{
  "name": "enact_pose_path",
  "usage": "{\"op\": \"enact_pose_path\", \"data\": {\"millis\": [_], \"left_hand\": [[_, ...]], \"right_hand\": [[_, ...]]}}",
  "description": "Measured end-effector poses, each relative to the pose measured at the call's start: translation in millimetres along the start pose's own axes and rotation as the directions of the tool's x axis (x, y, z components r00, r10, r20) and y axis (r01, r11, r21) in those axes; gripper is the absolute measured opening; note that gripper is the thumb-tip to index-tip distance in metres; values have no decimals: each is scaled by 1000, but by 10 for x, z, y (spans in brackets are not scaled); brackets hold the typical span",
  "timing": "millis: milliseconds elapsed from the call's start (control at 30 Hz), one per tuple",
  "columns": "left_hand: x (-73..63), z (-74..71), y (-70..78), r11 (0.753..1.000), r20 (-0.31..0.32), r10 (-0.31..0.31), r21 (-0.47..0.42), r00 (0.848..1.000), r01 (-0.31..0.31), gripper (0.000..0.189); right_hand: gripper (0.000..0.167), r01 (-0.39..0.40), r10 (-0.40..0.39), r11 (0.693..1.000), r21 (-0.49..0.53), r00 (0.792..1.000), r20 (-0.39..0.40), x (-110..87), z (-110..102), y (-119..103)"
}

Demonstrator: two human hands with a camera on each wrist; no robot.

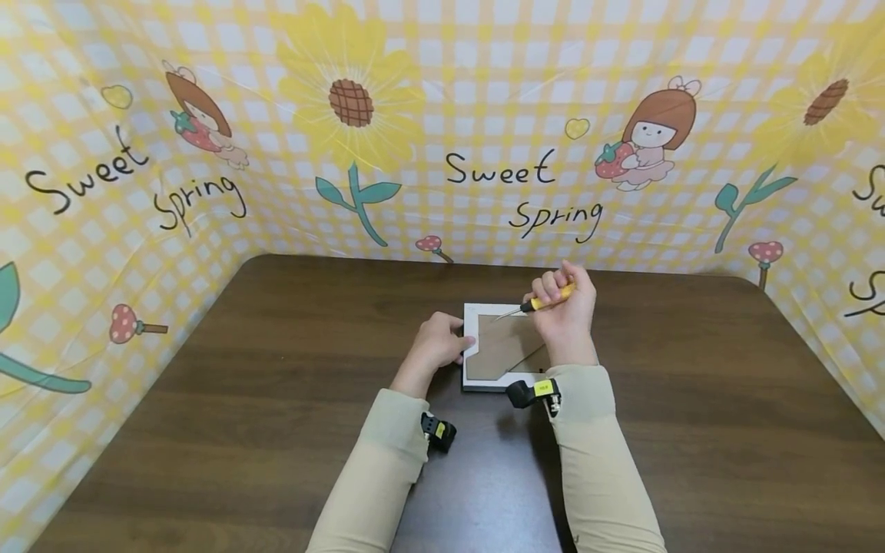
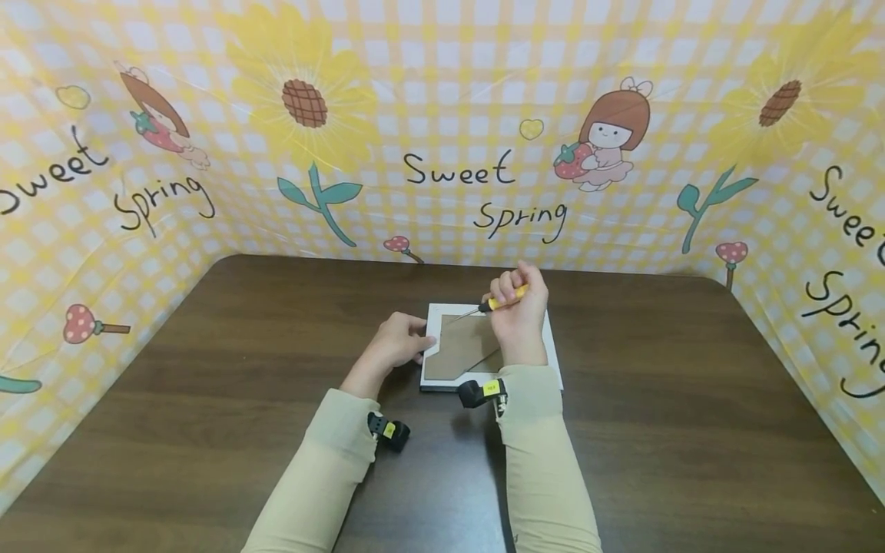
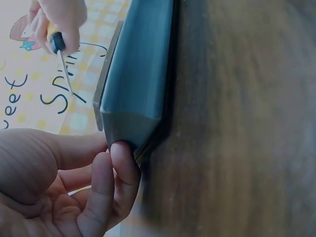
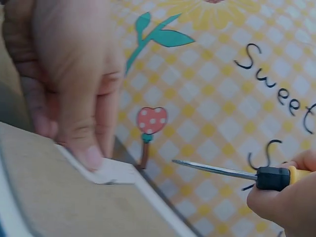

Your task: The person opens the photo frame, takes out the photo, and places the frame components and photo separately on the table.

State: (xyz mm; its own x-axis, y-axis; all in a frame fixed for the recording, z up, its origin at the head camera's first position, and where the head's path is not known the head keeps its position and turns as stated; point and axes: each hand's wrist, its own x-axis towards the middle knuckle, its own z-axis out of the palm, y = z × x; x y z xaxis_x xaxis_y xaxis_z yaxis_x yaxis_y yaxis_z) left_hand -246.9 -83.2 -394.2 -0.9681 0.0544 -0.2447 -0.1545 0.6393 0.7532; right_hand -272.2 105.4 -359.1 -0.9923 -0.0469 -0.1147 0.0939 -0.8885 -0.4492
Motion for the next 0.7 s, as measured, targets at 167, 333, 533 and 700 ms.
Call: {"op": "enact_pose_path", "data": {"millis": [167,333,533,700], "left_hand": [[-29,-44,-3,1000,18,-17,6,1000,17,45],[-125,-145,38,996,72,-84,-26,994,86,34],[-250,-247,101,991,130,-130,1,983,131,33],[-283,-252,132,990,168,-140,12,976,140,33]], "right_hand": [[40,41,-38,988,-146,999,29,-54,55,-167],[20,98,-86,930,-353,995,48,-165,56,-453],[6,119,-89,794,-596,993,79,-297,-23,-830],[13,10,62,499,-867,997,47,-355,-166,-1109]]}}
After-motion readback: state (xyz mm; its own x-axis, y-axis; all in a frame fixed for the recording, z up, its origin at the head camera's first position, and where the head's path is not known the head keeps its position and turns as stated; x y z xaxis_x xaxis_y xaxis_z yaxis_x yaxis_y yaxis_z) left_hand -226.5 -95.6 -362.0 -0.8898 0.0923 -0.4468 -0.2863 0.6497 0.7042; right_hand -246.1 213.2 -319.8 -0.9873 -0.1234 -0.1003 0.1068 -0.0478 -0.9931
